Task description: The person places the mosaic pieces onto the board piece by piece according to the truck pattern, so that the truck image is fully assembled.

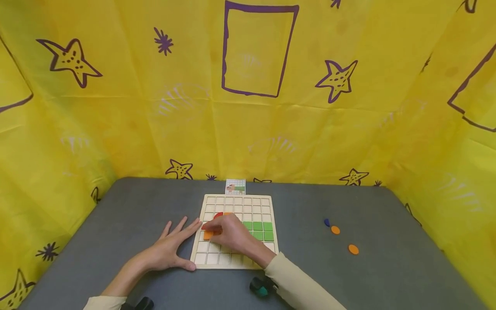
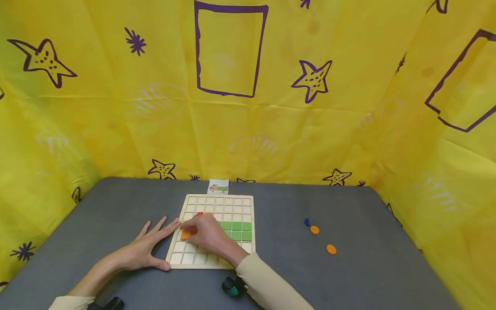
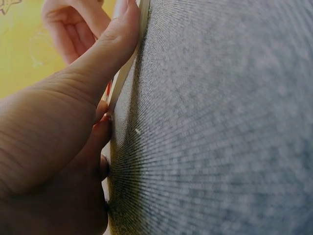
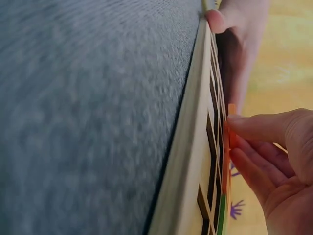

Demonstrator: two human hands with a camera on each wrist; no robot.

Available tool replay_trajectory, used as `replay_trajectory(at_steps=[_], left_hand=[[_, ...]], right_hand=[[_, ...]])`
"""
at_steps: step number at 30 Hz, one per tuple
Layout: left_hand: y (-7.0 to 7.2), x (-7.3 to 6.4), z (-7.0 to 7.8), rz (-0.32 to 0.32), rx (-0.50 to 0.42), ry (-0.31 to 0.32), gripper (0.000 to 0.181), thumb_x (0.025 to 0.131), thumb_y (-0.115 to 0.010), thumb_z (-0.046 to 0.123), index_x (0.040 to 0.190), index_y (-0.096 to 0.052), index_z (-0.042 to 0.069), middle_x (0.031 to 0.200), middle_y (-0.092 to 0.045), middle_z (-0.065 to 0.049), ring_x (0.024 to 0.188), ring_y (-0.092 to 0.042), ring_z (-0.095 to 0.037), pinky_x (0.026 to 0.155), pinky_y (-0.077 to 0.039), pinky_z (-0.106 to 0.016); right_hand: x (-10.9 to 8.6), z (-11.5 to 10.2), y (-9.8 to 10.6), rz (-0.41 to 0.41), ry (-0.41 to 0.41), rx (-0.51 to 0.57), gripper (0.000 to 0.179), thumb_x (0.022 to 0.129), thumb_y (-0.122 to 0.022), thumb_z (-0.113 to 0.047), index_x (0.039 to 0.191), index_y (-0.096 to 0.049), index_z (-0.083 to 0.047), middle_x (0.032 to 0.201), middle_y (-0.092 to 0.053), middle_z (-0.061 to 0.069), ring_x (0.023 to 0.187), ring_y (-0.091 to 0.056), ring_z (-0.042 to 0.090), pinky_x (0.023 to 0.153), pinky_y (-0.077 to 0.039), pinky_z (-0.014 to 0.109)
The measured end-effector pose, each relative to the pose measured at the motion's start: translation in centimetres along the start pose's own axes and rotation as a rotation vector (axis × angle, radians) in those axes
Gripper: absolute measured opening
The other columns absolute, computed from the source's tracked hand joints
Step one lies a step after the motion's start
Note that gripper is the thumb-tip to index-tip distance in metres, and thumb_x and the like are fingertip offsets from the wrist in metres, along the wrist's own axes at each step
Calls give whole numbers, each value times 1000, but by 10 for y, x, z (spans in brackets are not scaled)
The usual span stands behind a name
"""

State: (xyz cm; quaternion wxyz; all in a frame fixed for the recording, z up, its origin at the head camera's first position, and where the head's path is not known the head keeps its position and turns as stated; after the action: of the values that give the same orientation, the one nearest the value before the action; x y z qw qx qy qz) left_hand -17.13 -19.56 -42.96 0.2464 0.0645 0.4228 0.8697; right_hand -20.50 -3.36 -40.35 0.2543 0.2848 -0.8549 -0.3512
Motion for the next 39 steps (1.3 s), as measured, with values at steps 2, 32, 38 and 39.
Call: replay_trajectory(at_steps=[2,32,38,39], left_hand=[[1,-1,1,8,4,-11,112,66,-82,55,155,-30,11,161,-22,-12,147,-1,-47,109,13,-65],[0,0,0,-14,-2,4,110,67,-82,52,155,-30,14,161,-21,-12,147,0,-47,108,14,-66],[0,0,0,-8,-3,0,110,67,-82,53,155,-29,13,161,-21,-12,147,0,-47,108,14,-66],[1,0,0,-6,-1,0,110,67,-82,53,155,-29,12,161,-21,-12,147,0,-47,108,14,-66]], right_hand=[[2,-2,-2,-7,9,-30,34,79,-80,-3,112,-75,-8,99,-73,-5,84,-61,-1,75,-48,11],[6,-4,-4,-8,-1,-10,33,81,-77,0,113,-75,-9,103,-74,-6,93,-64,-1,81,-50,15],[6,-4,-2,-4,4,-12,30,83,-75,-1,111,-75,-9,101,-74,-6,92,-65,-1,81,-50,15],[5,-4,0,-1,5,-5,29,83,-75,-1,111,-75,-9,102,-74,-5,93,-66,-1,82,-50,15]])
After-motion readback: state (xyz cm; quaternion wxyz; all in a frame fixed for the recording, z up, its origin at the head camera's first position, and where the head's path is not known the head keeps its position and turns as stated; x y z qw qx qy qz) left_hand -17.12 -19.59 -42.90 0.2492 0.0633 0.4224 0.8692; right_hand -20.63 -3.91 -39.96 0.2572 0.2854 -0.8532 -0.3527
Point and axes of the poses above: each hand's wrist, its own x-axis towards the middle knuckle, its own y-axis out of the back of the hand, z = x × y, the point moved 6 cm from there along x, towards the middle knuckle
